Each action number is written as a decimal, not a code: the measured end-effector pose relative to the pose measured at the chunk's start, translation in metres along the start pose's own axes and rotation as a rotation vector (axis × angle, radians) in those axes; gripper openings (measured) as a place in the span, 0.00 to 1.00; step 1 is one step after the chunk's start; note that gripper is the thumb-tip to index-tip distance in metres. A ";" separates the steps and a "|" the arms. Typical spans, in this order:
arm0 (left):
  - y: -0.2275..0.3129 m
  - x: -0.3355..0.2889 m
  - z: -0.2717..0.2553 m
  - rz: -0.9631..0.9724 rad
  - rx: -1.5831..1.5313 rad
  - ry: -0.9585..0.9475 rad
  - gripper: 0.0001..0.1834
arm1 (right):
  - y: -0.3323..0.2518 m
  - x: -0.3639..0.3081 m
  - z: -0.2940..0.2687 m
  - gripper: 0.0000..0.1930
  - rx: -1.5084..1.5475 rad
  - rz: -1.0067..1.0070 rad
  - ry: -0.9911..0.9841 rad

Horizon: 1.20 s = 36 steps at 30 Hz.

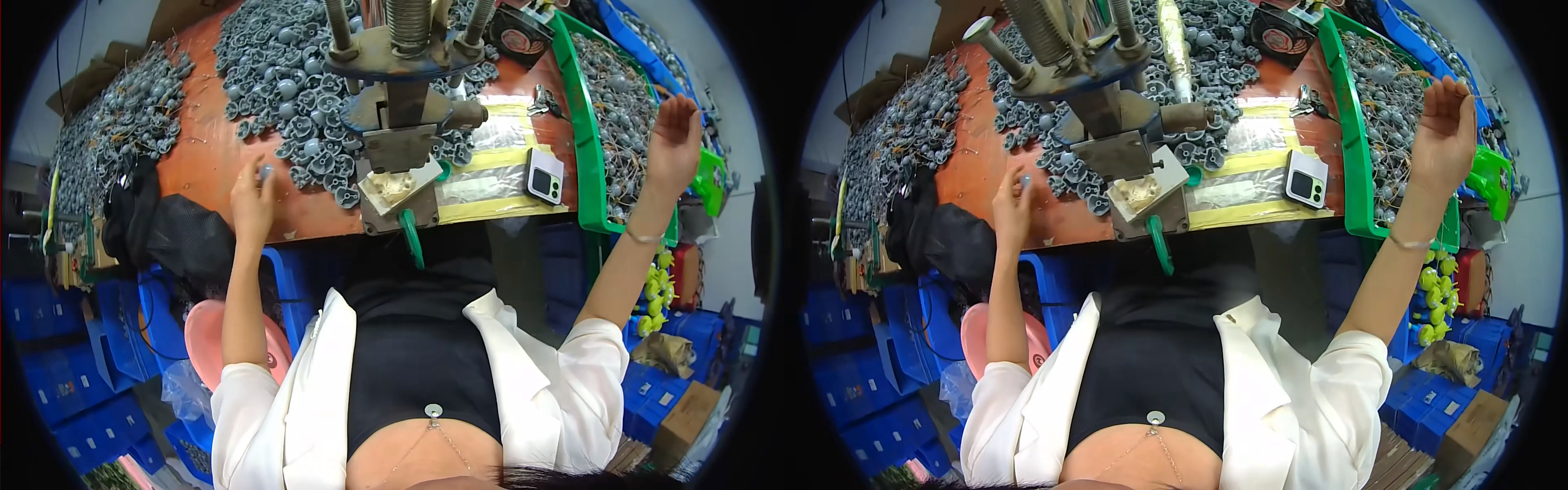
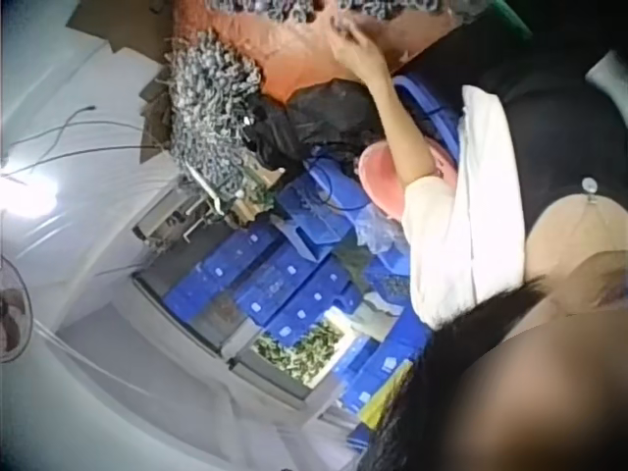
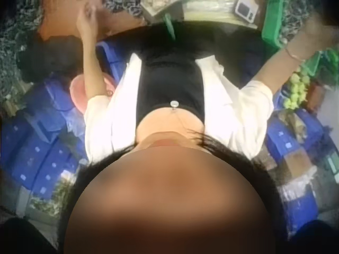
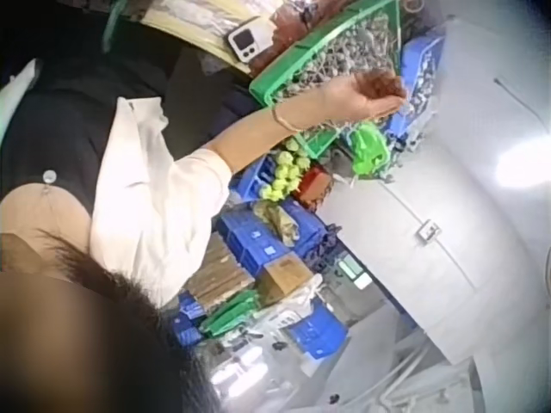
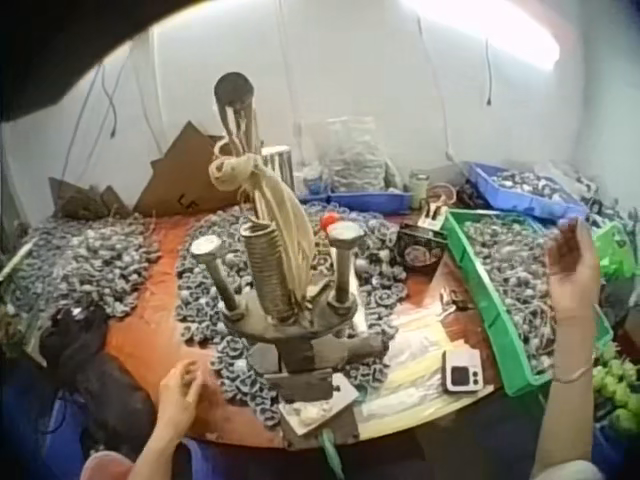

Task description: Operates a manual press machine to process small mechanical components on a factory workbench.

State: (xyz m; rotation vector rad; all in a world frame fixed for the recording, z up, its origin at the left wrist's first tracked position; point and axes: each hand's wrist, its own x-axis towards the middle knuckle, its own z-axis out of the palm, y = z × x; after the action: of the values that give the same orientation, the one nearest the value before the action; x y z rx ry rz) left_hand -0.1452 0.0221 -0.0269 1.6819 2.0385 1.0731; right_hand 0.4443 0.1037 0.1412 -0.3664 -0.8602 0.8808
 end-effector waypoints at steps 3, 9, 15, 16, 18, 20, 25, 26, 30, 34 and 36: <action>0.003 -0.007 0.000 -0.290 -0.920 -0.124 0.17 | 0.004 -0.047 0.047 0.10 0.047 0.204 -0.323; 0.070 -0.037 0.027 -0.299 -1.152 -0.367 0.21 | 0.043 -0.142 0.112 0.10 -0.016 0.441 -0.667; 0.111 -0.050 0.083 0.464 -0.242 -0.150 0.19 | 0.097 -0.208 0.159 0.06 -0.120 0.782 -1.209; 0.112 -0.050 0.090 0.443 -0.207 -0.206 0.18 | 0.107 -0.217 0.164 0.05 -0.133 0.801 -1.244; 0.109 -0.049 0.096 0.445 -0.194 -0.193 0.17 | 0.126 -0.232 0.173 0.08 -0.097 0.769 -1.241; 0.107 -0.049 0.098 0.430 -0.055 -0.223 0.18 | 0.136 -0.237 0.172 0.08 -0.135 0.826 -1.262; 0.098 -0.038 0.081 0.404 -0.238 -0.212 0.20 | 0.159 -0.239 0.166 0.09 -0.067 0.902 -1.147; 0.095 -0.031 0.075 0.375 -0.315 -0.180 0.21 | 0.164 -0.237 0.165 0.10 -0.066 0.876 -1.145; 0.072 0.022 0.052 0.452 0.154 0.113 0.12 | 0.179 -0.243 0.160 0.09 -0.275 0.901 -1.168; 0.054 0.055 0.056 0.329 0.523 0.049 0.11 | 0.183 -0.248 0.153 0.09 -0.276 0.829 -1.106; 0.048 0.063 0.063 0.278 0.596 0.034 0.12 | 0.182 -0.249 0.153 0.09 -0.291 0.782 -1.101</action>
State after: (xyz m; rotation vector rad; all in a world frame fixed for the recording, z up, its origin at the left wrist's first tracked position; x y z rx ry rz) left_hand -0.0881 0.1059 -0.0219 2.2952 2.3489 0.5856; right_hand 0.1450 0.0072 0.0008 -0.4789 -1.9389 1.7450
